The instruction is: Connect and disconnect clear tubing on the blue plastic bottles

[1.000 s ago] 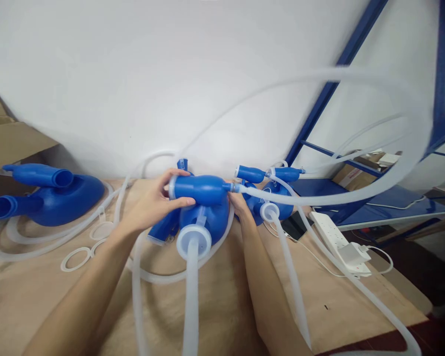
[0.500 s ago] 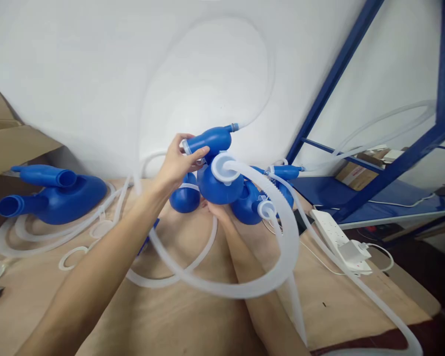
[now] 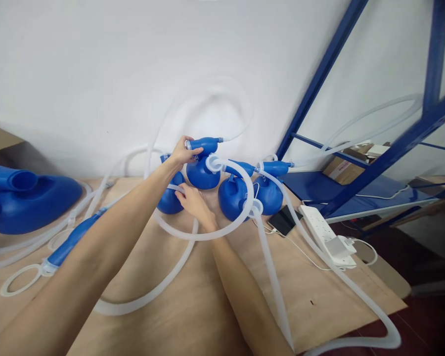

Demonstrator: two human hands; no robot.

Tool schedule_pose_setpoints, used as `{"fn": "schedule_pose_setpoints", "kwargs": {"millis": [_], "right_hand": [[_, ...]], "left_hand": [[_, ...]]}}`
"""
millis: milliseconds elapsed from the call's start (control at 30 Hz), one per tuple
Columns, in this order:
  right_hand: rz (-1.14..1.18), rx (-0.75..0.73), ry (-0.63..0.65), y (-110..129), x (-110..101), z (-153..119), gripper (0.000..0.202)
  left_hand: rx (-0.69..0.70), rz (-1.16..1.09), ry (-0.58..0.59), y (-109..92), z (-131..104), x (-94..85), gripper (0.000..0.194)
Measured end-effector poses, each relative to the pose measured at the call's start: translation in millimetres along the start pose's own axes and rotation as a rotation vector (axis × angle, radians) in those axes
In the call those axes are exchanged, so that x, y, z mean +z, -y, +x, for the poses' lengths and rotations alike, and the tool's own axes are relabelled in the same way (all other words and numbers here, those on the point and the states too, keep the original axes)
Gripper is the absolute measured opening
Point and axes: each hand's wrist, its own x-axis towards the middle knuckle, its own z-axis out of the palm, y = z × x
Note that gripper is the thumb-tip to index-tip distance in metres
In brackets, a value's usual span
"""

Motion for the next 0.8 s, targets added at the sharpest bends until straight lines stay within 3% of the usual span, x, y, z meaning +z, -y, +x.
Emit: {"fn": "schedule_pose_setpoints", "kwargs": {"millis": [233, 400, 533, 600, 667, 700, 800], "right_hand": [[0.015, 0.035, 0.048, 14, -23, 6, 0.022], [0.244, 0.080, -0.038, 6, -23, 14, 0.030], [0.414, -0.032, -0.185, 0, -27, 18, 0.029], [0.484, -0.048, -0.223, 2, -33, 18, 0.030], [0.544, -0.058, -0.249, 7, -38, 17, 0.031], [0.567, -0.064, -0.267, 9, -40, 17, 0.030], [0.636, -0.037, -0.346, 14, -44, 15, 0.031]], "left_hand": [[-0.045, 0.139, 0.121, 26, 7, 19.9, 0.054], [-0.059, 0.363, 0.146, 6, -1, 8.5, 0.073], [0.024, 0.473, 0.186, -29, -43, -24.9, 0.075], [0.211, 0.460, 0.342, -47, -78, -48.9, 0.064], [0.390, 0.390, 0.388, -61, -114, -76.4, 0.055], [0.418, 0.381, 0.333, -65, -129, -91.1, 0.051], [0.404, 0.533, -0.002, -58, -154, -136.1, 0.049]]}}
